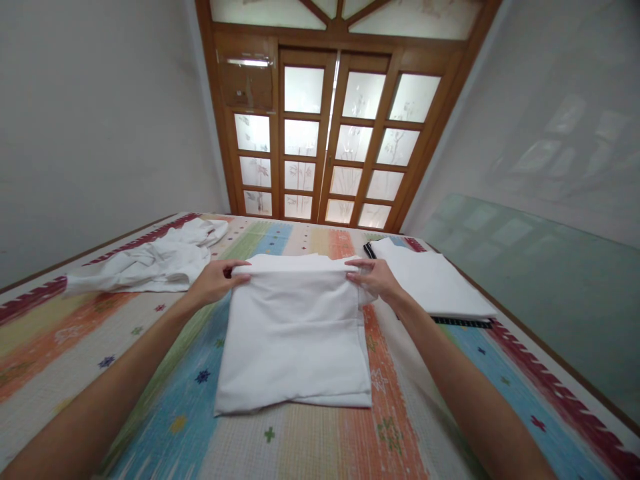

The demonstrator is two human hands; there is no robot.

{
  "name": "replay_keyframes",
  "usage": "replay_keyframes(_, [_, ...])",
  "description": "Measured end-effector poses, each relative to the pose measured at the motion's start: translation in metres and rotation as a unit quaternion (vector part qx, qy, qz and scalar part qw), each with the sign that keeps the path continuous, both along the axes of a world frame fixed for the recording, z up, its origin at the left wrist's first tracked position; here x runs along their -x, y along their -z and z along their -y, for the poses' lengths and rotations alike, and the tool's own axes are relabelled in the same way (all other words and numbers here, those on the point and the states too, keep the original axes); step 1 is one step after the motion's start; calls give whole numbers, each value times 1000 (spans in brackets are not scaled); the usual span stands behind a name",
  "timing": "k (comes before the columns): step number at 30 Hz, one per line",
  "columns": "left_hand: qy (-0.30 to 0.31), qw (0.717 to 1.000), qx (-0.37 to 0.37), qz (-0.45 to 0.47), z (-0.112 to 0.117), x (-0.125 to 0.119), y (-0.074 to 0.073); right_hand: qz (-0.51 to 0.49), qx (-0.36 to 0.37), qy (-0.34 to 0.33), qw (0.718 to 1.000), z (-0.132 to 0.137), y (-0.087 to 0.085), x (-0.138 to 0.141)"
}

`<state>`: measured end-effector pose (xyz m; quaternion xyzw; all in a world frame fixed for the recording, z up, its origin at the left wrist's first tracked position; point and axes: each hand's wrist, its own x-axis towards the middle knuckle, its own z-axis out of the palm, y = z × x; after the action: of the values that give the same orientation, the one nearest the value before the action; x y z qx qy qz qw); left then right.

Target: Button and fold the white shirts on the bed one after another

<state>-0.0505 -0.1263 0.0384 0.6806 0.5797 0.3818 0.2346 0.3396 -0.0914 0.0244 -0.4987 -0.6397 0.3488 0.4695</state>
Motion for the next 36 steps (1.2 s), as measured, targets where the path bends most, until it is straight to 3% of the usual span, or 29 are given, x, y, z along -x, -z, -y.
replay_keyframes(4, [-44, 990, -80, -108, 10, -8, -13, 81, -106, 61, 989, 3, -2, 2])
replay_keyframes(9, [-56, 982, -120, -132, 20, -16, -20, 172, -259, 190, 931, 14, -7, 5])
replay_keyframes(11, [-55, 978, -145, -141, 23, -17, -21, 194, -305, 188, 913, 21, -12, 5])
replay_keyframes(17, [-39, 957, -247, -148, 41, -14, -32, 261, -381, 80, 884, 48, -34, -3])
replay_keyframes(21, [-4, 975, -176, -139, 69, -9, -51, 283, -411, 92, 862, 73, -56, -12])
replay_keyframes(24, [-1, 989, -125, -83, 87, -7, -68, 282, -403, 106, 864, 90, -79, -18])
replay_keyframes(28, [-9, 995, -87, 50, 78, -12, -81, 278, -356, 110, 886, 79, -102, -21])
replay_keyframes(31, [-23, 995, -6, 100, 44, -20, -66, 303, -291, 74, 904, 41, -94, -18])
replay_keyframes(34, [-71, 990, 85, 84, 7, -22, -26, 365, -202, 40, 908, 0, -61, -13])
replay_keyframes(36, [-95, 991, 95, 8, -6, -21, 5, 426, -136, 21, 894, -17, -32, -9])
